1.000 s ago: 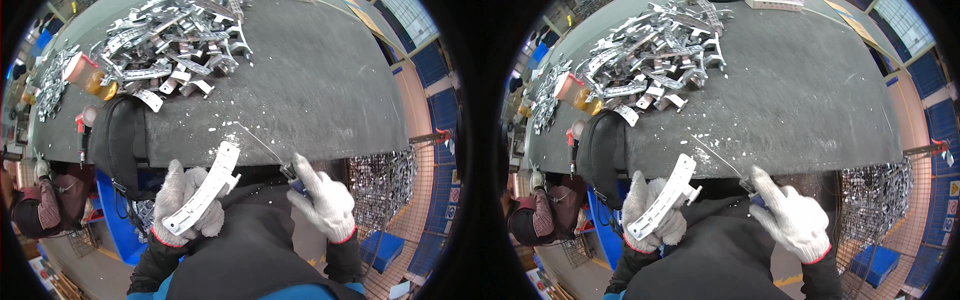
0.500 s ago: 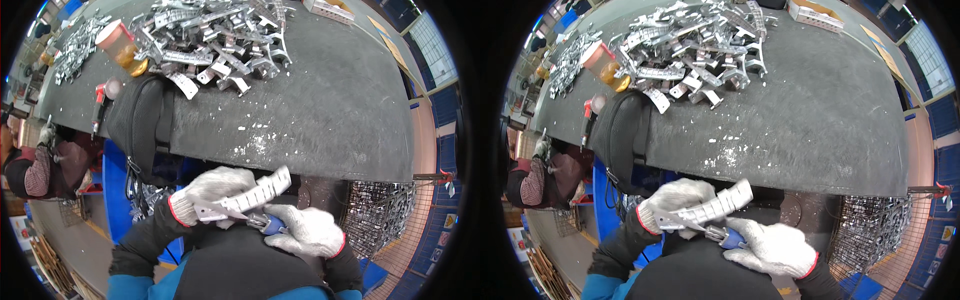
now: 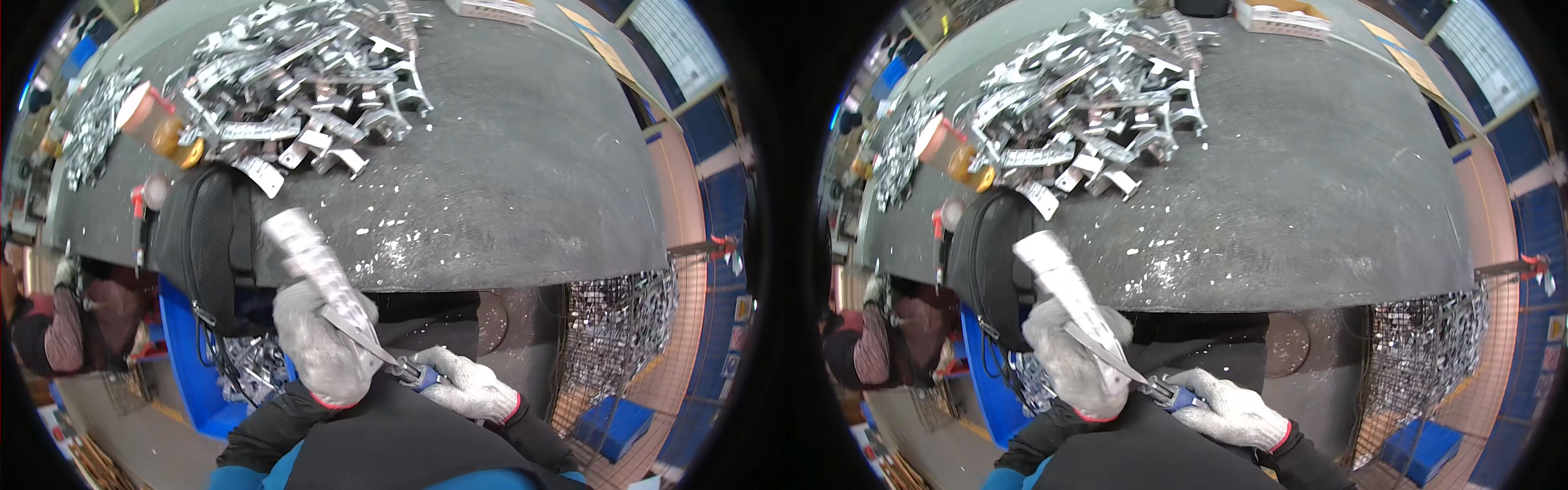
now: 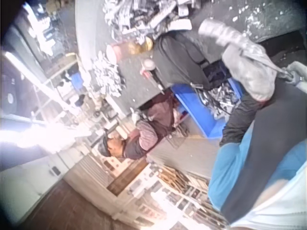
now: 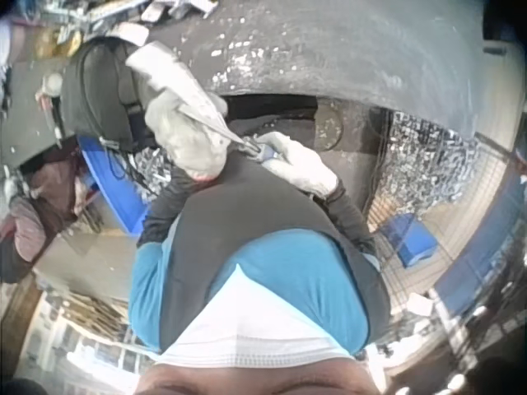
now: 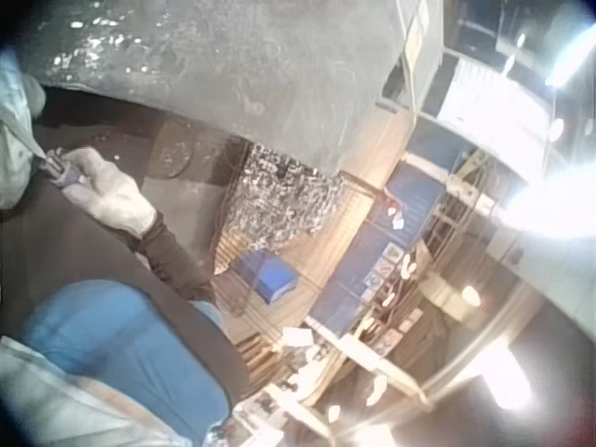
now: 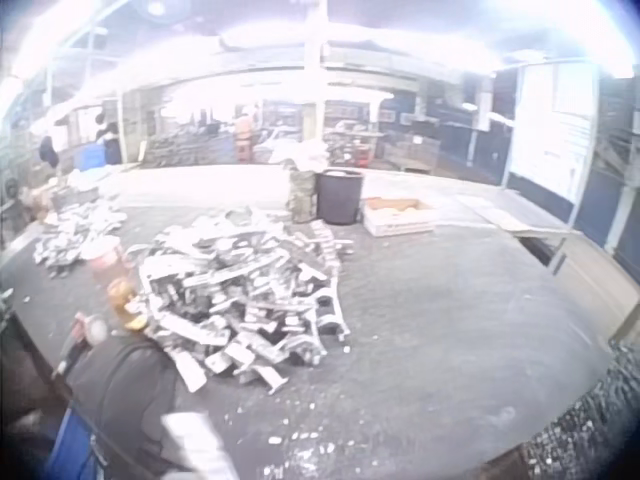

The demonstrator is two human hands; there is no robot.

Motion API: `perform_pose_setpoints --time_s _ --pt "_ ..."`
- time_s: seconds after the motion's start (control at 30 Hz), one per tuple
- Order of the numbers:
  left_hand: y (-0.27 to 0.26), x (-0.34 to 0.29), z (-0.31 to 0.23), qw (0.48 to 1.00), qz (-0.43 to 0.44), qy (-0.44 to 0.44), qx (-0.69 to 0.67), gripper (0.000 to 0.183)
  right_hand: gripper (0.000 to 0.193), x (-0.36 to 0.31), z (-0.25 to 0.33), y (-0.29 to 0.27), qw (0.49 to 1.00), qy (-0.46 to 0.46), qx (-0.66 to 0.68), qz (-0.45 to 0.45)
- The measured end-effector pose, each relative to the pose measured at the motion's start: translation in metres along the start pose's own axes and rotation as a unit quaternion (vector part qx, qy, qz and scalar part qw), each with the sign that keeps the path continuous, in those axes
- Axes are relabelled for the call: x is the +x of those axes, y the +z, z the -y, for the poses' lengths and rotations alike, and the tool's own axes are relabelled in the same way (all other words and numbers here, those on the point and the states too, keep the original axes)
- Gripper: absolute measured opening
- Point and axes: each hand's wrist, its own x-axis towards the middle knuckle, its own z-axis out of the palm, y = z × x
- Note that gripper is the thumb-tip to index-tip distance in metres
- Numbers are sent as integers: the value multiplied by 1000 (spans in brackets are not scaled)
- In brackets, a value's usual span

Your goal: The person deburrs metal parts one at a time, filing their edges and contours using a pneumatic file before setting them aside.

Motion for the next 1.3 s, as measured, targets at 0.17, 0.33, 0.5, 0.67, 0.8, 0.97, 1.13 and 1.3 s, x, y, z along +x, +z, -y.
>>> perform_pose_setpoints --time_s 0.17,0.33,0.5,0.67,0.8,0.97,1.13,1.3 --pt "19 11 15 871 -73 367 319 36 60 3 5 -3 979 66 190 35" --pt "27 14 -8 913 -52 -251 -317 50 76 -14 21 -11 969 0 244 -41" --pt "15 17 -1 924 -36 -243 -292 52 77 -20 35 -18 997 37 4 -65" --pt "26 9 8 959 4 -109 -263 52 79 -22 31 -7 996 11 -60 -70" --pt "16 7 11 962 22 -126 -242 52 76 -21 37 -10 991 15 -91 -98" --pt "4 16 -12 952 171 -244 -64 53 75 -25 41 -28 974 58 -97 -195" --pt "-19 50 -7 782 276 -548 -106 40 75 -43 33 -42 977 -26 -203 -54" --pt "-43 49 8 789 485 -369 -76 44 71 -42 26 -50 947 -46 -319 8"
